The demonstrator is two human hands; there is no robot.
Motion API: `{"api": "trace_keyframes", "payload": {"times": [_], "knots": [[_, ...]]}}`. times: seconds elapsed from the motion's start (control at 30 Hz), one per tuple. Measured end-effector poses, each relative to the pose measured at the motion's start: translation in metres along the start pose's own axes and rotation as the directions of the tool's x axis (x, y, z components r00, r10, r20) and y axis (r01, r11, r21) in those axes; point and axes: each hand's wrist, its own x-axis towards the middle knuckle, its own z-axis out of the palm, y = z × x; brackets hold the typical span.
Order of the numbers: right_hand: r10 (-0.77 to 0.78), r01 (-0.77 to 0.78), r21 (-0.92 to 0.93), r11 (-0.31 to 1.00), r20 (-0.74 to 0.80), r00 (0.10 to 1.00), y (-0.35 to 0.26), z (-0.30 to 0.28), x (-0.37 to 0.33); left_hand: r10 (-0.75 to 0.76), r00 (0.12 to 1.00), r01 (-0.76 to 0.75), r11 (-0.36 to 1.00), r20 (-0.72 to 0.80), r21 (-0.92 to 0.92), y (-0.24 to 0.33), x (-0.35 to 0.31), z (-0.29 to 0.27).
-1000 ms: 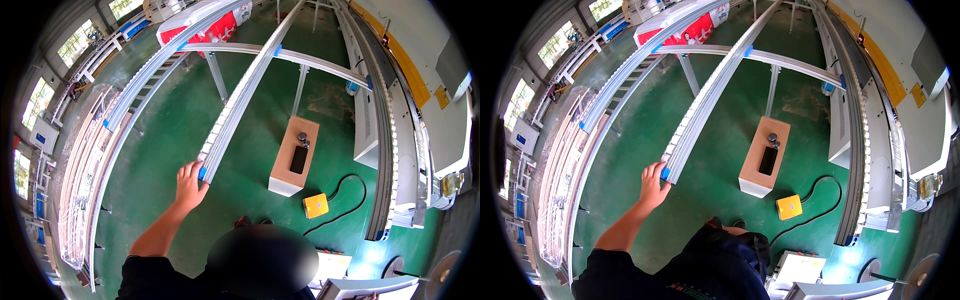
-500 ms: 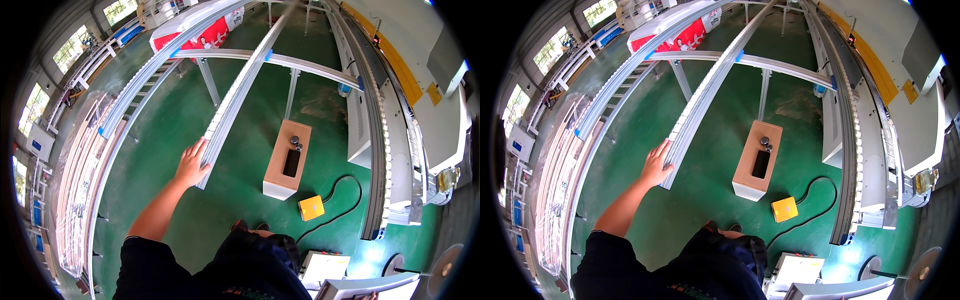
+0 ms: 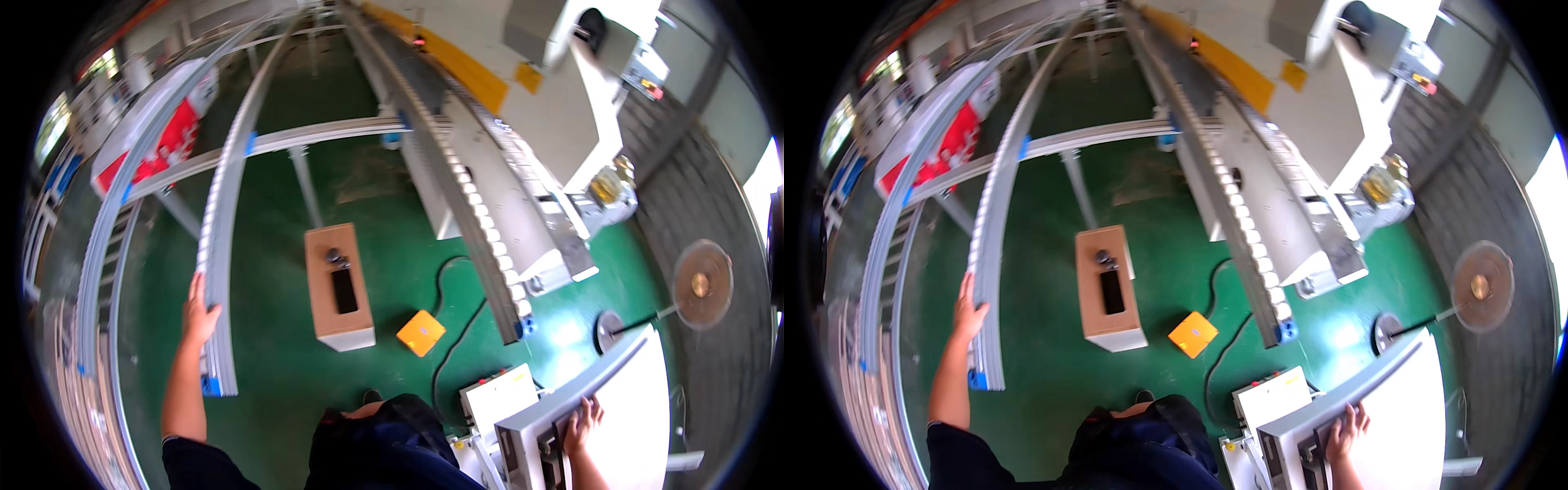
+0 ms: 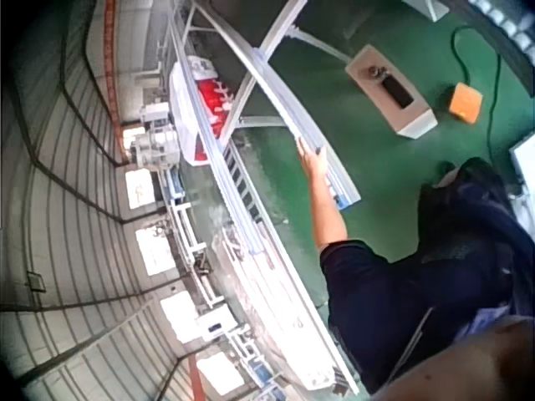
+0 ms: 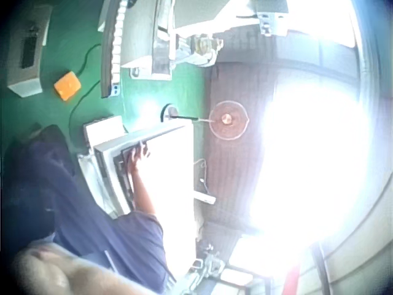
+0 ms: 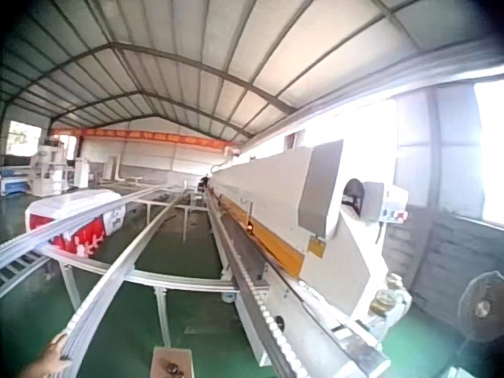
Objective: The person prepares industrial machinery by handling small components and adjusting a long metal rail on a track system in a large workshop.
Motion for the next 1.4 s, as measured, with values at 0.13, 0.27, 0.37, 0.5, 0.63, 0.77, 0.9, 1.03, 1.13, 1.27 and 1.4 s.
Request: {"api": "trace_keyframes", "payload": {"times": [0.13, 0.27, 0.37, 0.5, 0.63, 0.77, 0.9, 1.03, 1.13, 1.27, 1.4], "knots": [[0.078, -0.078, -0.008, 0.997, 0.036, 0.996, -0.013, -0.009, 0.001, 0.071, 0.997, -0.071, 0.997, -0.008, -0.04, -0.017, 0.02, 0.011], [0.093, -0.092, -0.048, 0.995, 0.011, 0.996, -0.013, -0.012, -0.002, -0.028, 0.999, 0.03, 0.997, 0.038, -0.066, -0.002, 0.033, 0.014], [0.101, -0.1, -0.042, 0.994, 0.003, 0.995, -0.013, -0.01, 0.0, 0.015, 1.0, -0.016, 0.999, -0.01, -0.051, -0.021, 0.037, 0.017], [0.106, -0.105, -0.037, 0.994, 0.009, 0.994, -0.012, -0.014, -0.004, 0.063, 0.998, -0.066, 0.994, -0.03, -0.091, -0.026, 0.042, 0.028], [0.109, -0.108, -0.032, 0.994, 0.009, 0.994, -0.015, -0.014, -0.003, 0.053, 0.998, -0.057, 0.986, -0.034, -0.157, -0.041, 0.045, 0.034], [0.079, -0.08, -0.065, 0.995, -0.016, 0.997, -0.015, -0.01, -0.002, 0.054, 0.997, -0.061, 0.986, -0.05, -0.157, -0.063, 0.05, 0.04], [0.06, -0.061, -0.06, 0.996, -0.025, 0.998, -0.01, -0.008, -0.002, 0.104, 0.99, -0.111, 0.991, -0.091, -0.077, -0.086, 0.06, 0.046], [0.061, -0.063, -0.073, 0.995, -0.026, 0.998, -0.008, -0.011, -0.003, 0.098, 0.995, -0.098, 0.988, 0.013, 0.119, -0.044, 0.05, 0.029], [0.052, -0.055, -0.087, 0.995, -0.03, 0.998, -0.008, -0.01, -0.002, -0.063, 0.993, 0.055, 0.995, 0.096, 0.085, 0.009, 0.037, -0.002], [0.062, -0.064, -0.09, 0.994, -0.029, 0.998, -0.008, -0.011, -0.005, -0.102, 0.988, 0.087, 0.987, 0.112, 0.134, 0.042, 0.033, -0.016], [0.074, -0.074, -0.079, 0.994, -0.008, 0.997, -0.012, -0.012, -0.006, -0.069, 0.993, 0.055, 0.989, 0.096, 0.136, 0.02, 0.04, -0.007]]}}
